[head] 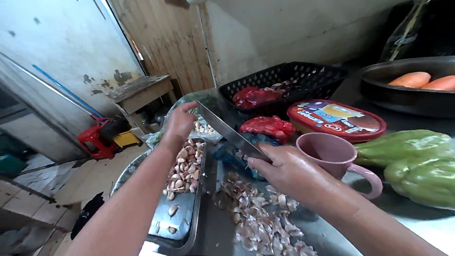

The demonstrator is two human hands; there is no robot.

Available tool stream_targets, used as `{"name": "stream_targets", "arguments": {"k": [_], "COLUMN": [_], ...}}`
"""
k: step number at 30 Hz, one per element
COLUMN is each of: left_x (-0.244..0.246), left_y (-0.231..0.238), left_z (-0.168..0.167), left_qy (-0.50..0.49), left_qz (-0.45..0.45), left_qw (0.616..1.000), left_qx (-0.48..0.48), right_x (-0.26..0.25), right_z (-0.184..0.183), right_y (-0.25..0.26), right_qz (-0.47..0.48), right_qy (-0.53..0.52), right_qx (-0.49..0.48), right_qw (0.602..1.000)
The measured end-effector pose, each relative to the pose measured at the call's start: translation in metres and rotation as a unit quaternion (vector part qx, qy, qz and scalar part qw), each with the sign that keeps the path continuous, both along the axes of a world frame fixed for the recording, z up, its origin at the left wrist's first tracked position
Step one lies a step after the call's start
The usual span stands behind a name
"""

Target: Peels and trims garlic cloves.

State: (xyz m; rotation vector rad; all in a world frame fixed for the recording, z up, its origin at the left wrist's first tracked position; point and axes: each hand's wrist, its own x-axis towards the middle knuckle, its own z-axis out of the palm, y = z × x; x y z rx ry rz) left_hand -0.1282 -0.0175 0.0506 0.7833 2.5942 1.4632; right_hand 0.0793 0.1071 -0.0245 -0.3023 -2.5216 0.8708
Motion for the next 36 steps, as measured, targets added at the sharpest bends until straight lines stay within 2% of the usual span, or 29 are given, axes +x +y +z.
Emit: {"name": "stream_targets", "arguments": {"k": [4, 7, 10, 12, 16, 20, 22, 25, 27, 29, 32, 36], "left_x": [0.022, 0.043, 0.057, 0.057, 0.06, 0.063, 0.064, 0.057, 0.053, 0.056, 0.072, 0.088], "left_y": [-0.045, -0.088, -0.116, -0.129, -0.134, -0.133, -0.133, -0.136, -0.138, -0.132, -0.109, -0.074], "left_z": [0.005, 0.002, -0.011, -0.03, -0.058, -0.073, -0.068, -0.054, -0.046, -0.041, -0.035, -0.043], "left_qy": [0.026, 0.064, 0.076, 0.09, 0.062, 0.068, 0.049, -0.015, -0.065, -0.139, -0.23, -0.281], "left_qz": [0.0, -0.071, -0.126, -0.145, -0.114, -0.107, -0.088, -0.054, -0.04, -0.039, -0.045, -0.057], "left_qw": [0.998, 0.975, 0.902, 0.855, 0.808, 0.792, 0.813, 0.88, 0.933, 0.971, 0.972, 0.944], "left_qx": [-0.065, -0.201, -0.406, -0.489, -0.575, -0.597, -0.574, -0.471, -0.352, -0.191, 0.017, 0.162], "right_x": [0.004, 0.006, 0.003, 0.0, -0.002, -0.004, -0.005, -0.004, -0.004, -0.004, -0.002, 0.0], "right_z": [0.009, 0.021, 0.022, 0.02, 0.012, 0.013, 0.015, 0.015, 0.015, 0.016, 0.017, 0.017], "right_y": [-0.004, -0.009, -0.009, -0.009, -0.007, -0.006, -0.007, -0.008, -0.007, -0.006, -0.009, -0.01], "right_qz": [0.05, 0.083, 0.101, 0.104, 0.119, 0.116, 0.102, 0.092, 0.087, 0.091, 0.098, 0.119], "right_qy": [-0.049, -0.139, -0.19, -0.206, -0.184, -0.228, -0.242, -0.226, -0.209, -0.22, -0.205, -0.173], "right_qx": [-0.064, -0.075, -0.044, -0.031, 0.004, 0.023, 0.011, 0.009, 0.002, -0.006, -0.042, -0.129], "right_qw": [0.995, 0.984, 0.976, 0.972, 0.976, 0.967, 0.965, 0.97, 0.974, 0.971, 0.973, 0.969]}}
